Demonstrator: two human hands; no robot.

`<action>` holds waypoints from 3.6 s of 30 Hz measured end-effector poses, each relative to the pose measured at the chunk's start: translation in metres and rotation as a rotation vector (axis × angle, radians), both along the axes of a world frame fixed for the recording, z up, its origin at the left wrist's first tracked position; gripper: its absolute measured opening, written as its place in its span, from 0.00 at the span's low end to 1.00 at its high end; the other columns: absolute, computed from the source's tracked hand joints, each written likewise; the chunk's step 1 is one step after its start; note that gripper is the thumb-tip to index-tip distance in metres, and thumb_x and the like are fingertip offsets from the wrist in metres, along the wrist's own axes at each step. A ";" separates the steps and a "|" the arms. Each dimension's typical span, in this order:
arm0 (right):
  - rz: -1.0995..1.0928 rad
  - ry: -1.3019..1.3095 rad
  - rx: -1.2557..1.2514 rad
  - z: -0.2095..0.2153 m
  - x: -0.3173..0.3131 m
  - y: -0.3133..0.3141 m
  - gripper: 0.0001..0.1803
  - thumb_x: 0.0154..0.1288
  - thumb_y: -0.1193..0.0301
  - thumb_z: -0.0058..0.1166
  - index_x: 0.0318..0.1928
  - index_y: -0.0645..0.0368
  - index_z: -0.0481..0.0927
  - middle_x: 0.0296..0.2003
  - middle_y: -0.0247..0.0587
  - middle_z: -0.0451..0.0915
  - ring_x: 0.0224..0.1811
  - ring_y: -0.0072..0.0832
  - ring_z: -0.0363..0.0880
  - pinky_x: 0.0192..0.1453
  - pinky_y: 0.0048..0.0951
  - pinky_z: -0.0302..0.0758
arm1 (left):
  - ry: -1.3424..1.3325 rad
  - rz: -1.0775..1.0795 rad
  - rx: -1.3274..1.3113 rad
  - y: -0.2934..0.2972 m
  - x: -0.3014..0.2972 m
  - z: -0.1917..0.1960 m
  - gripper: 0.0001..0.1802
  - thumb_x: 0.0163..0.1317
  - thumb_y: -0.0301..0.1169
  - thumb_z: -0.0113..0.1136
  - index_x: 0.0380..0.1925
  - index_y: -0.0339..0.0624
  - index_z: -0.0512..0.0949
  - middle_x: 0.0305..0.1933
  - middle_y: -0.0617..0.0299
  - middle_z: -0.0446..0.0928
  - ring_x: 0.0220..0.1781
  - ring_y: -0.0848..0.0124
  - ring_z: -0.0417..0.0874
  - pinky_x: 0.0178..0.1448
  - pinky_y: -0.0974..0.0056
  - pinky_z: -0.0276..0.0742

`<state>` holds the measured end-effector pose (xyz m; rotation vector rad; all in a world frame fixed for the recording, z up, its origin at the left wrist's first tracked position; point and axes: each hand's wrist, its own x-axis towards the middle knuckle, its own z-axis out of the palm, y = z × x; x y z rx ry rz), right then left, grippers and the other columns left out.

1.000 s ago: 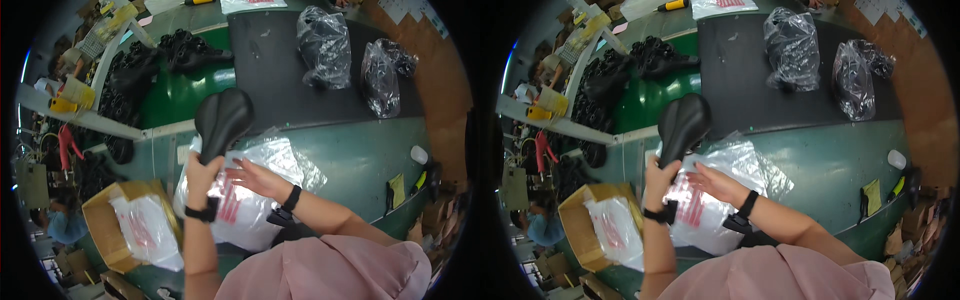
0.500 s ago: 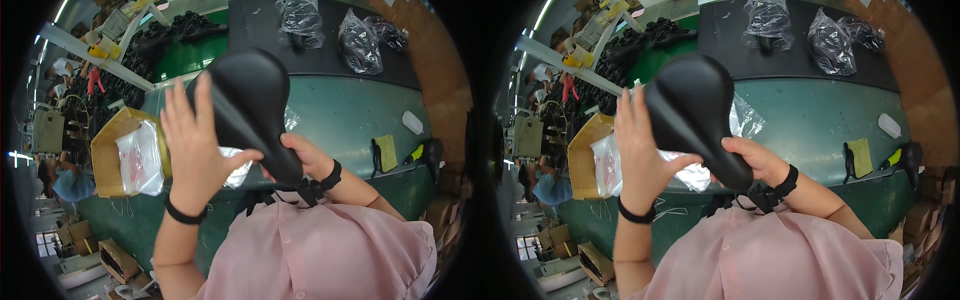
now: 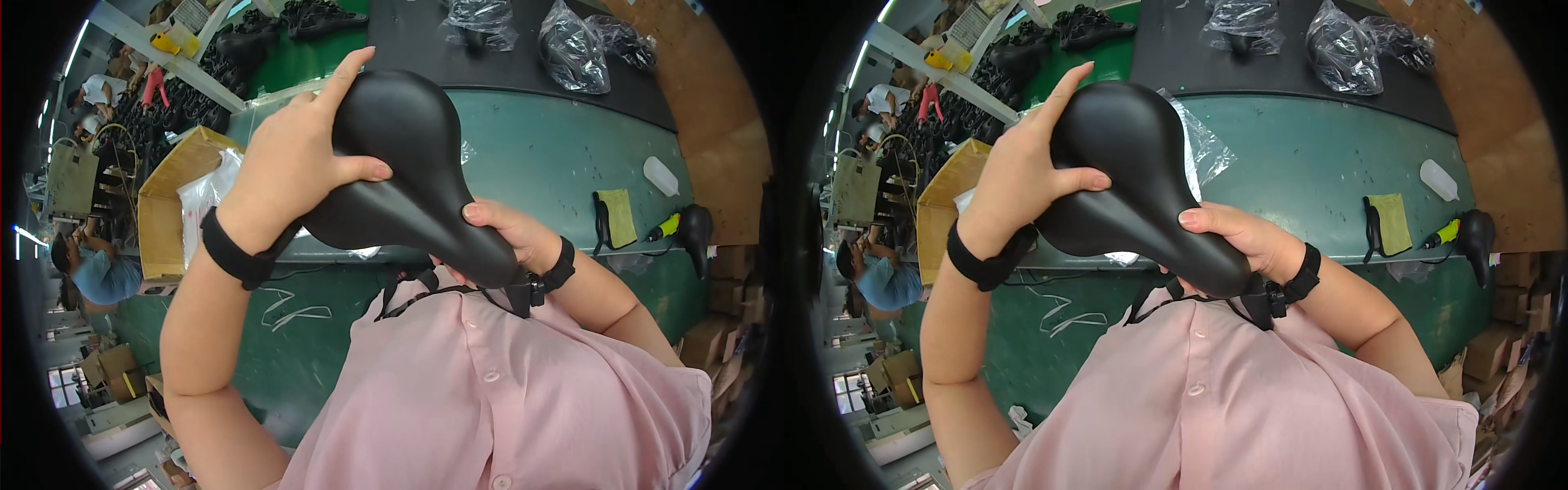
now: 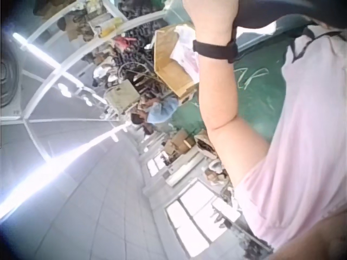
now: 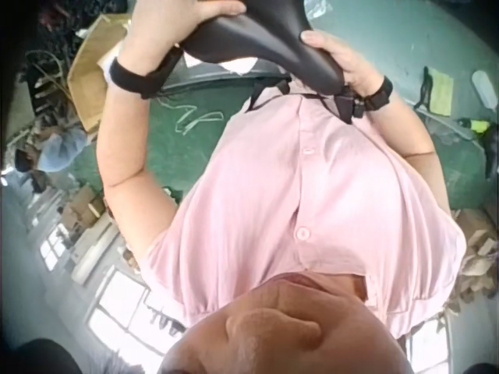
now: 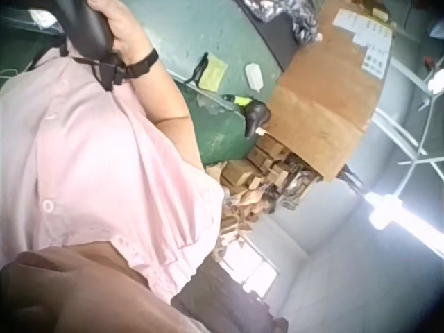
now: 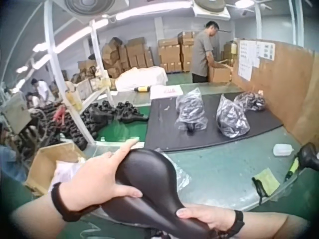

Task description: The person repeatedly picks up black bicycle seats from a green workbench, places them into clear plastic bags, and sets the packaged items aside. The process is repeated for multiple seats throughout the clip.

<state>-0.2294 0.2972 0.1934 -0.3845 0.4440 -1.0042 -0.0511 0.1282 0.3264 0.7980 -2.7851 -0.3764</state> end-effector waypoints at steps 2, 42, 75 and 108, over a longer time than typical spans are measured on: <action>0.029 -0.016 0.005 0.000 0.004 0.001 0.30 0.62 0.54 0.57 0.48 0.72 0.74 0.37 0.57 0.79 0.27 0.39 0.83 0.27 0.34 0.83 | 0.014 -0.022 0.029 -0.004 0.009 0.001 0.55 0.36 0.34 0.76 0.68 0.60 0.59 0.50 0.48 0.78 0.50 0.47 0.79 0.53 0.55 0.74; 0.209 1.561 -0.191 0.036 0.072 -0.030 0.35 0.63 0.48 0.54 0.52 0.71 0.72 0.38 0.59 0.80 0.40 0.45 0.81 0.46 0.36 0.74 | 0.309 0.209 1.308 0.018 0.106 -0.068 0.33 0.59 0.37 0.64 0.58 0.29 0.63 0.54 0.50 0.72 0.54 0.66 0.74 0.59 0.64 0.71; 0.016 1.604 -0.221 0.036 0.100 -0.015 0.30 0.62 0.53 0.57 0.46 0.72 0.72 0.34 0.61 0.79 0.40 0.52 0.79 0.46 0.42 0.74 | 0.320 0.141 1.319 0.002 0.132 -0.083 0.35 0.60 0.39 0.64 0.58 0.28 0.62 0.53 0.49 0.73 0.53 0.66 0.75 0.57 0.64 0.72; -0.385 1.486 0.142 -0.074 -0.077 -0.015 0.30 0.46 0.64 0.72 0.46 0.67 0.73 0.40 0.49 0.81 0.42 0.39 0.81 0.49 0.36 0.75 | 0.353 0.253 0.486 -0.099 -0.007 -0.210 0.26 0.57 0.39 0.64 0.51 0.35 0.73 0.50 0.47 0.78 0.52 0.54 0.79 0.56 0.53 0.72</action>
